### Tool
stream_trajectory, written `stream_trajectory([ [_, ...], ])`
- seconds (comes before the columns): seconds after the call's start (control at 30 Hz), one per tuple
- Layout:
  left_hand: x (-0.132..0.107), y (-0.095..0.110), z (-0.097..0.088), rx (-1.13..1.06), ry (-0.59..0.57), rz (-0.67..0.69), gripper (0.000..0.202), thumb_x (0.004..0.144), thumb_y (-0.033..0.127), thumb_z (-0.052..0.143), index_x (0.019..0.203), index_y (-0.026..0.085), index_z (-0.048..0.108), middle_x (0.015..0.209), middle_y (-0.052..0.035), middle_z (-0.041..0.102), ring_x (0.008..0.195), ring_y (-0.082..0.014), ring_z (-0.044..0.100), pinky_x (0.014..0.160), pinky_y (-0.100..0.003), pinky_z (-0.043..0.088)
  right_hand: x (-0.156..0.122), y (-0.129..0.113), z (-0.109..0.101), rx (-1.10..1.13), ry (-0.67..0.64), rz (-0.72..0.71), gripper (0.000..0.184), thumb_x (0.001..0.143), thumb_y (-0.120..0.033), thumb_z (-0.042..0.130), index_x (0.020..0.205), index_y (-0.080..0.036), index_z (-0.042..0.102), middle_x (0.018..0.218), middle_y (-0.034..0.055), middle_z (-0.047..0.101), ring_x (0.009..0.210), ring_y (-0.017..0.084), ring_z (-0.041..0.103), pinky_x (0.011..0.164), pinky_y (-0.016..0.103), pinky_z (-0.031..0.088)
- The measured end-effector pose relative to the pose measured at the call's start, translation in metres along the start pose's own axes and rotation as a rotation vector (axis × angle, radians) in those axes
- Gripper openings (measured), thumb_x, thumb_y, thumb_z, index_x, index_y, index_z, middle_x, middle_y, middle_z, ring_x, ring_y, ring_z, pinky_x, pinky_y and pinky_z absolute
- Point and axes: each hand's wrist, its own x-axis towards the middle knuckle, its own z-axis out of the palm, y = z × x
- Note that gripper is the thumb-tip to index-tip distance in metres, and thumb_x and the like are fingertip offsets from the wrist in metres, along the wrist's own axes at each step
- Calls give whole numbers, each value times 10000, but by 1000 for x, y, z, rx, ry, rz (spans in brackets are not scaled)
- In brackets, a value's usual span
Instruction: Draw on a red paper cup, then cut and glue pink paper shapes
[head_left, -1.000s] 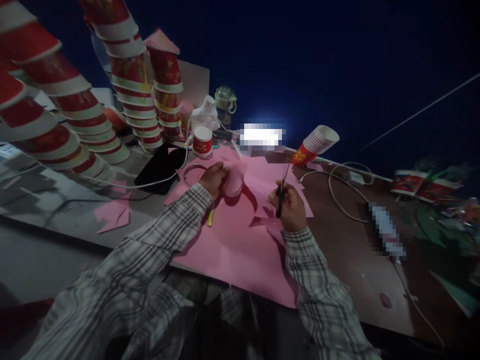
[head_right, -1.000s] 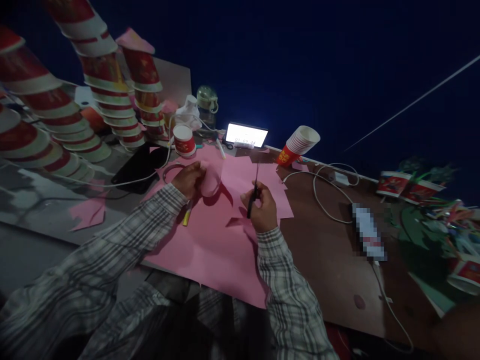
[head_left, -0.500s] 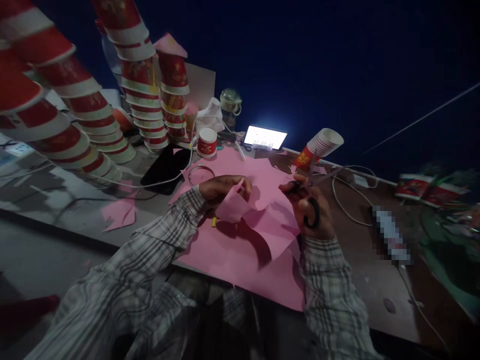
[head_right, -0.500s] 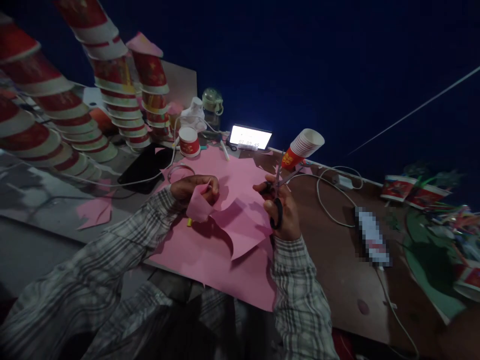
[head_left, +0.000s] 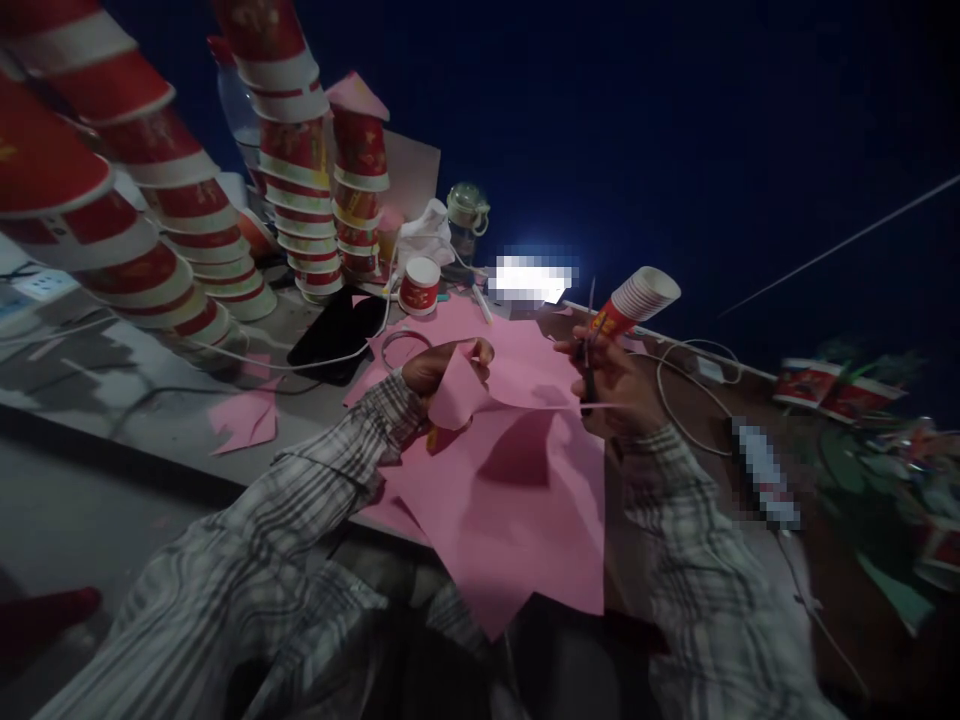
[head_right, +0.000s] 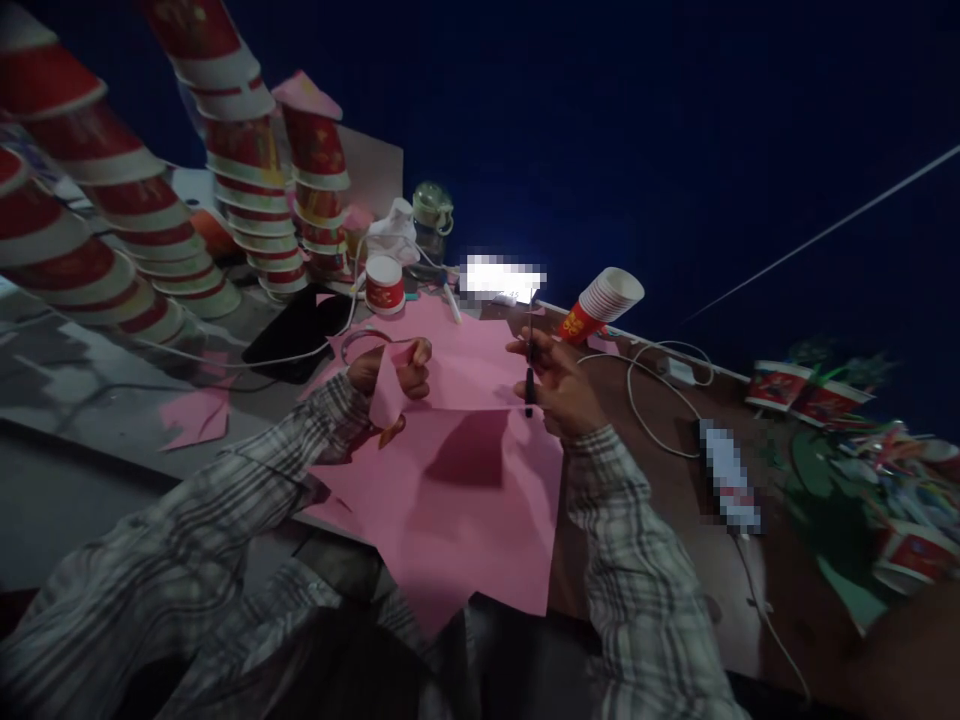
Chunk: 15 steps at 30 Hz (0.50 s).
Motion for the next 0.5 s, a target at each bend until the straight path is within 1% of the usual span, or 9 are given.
stream_trajectory([
  [0.07,5,-1,-5,3,50,-9,174,751,224,700,821,145,561,548,31,541,435,-108,510,425,-201,446,4,15,12,95,-7,0,589,595,-403,861,1131,-313,636,971,4,738,959,195,687,909,392,550],
  [0.13,13,-2,-11,-11,146,3,140,769,204,688,860,146,598,597,5,607,467,-128,567,470,-228,478,4,24,17,180,15,7,522,626,-469,820,1089,-293,653,839,-11,718,852,183,688,870,384,558],
  [0.2,23,-3,-18,-38,263,51,94,803,187,653,883,144,629,651,-21,655,542,-154,630,530,-251,505,1,29,11,219,101,27,470,686,-558,737,1049,-268,668,782,-5,683,798,183,675,815,377,563],
  [0.23,27,-4,-22,-39,328,64,59,822,182,627,860,137,635,663,-34,669,564,-159,643,552,-259,512,-1,31,6,216,170,48,455,723,-609,675,1016,-261,676,786,6,672,783,185,667,767,366,563],
  [0.27,30,-4,-24,-31,383,59,72,847,191,598,839,132,639,669,-46,677,575,-164,649,565,-266,516,-4,32,-1,212,216,50,467,765,-665,595,987,-263,678,826,22,674,808,189,664,752,358,559],
  [0.3,33,-5,-26,-26,426,44,119,870,208,574,814,127,639,671,-57,681,576,-165,648,568,-269,517,-7,32,-7,207,239,52,481,794,-699,537,968,-274,677,867,32,678,861,197,664,772,358,556],
  [0.33,35,-5,-28,-24,459,30,158,888,226,559,797,124,637,678,-64,684,581,-163,648,578,-271,521,-11,32,-13,226,299,27,481,798,-725,511,922,-292,679,855,34,672,862,202,659,764,356,553],
  [0.43,37,-7,-31,-7,478,25,169,881,280,611,830,122,644,730,-64,693,638,-161,658,638,-276,536,-21,34,-21,309,241,37,464,746,-750,570,866,-310,658,887,17,661,870,193,649,788,373,563],
  [0.5,36,-9,-33,27,474,46,176,788,249,730,879,127,644,738,-42,687,661,-160,659,669,-279,535,-25,38,-18,283,219,36,448,691,-732,645,812,-301,631,844,-6,649,814,179,646,759,371,578],
])
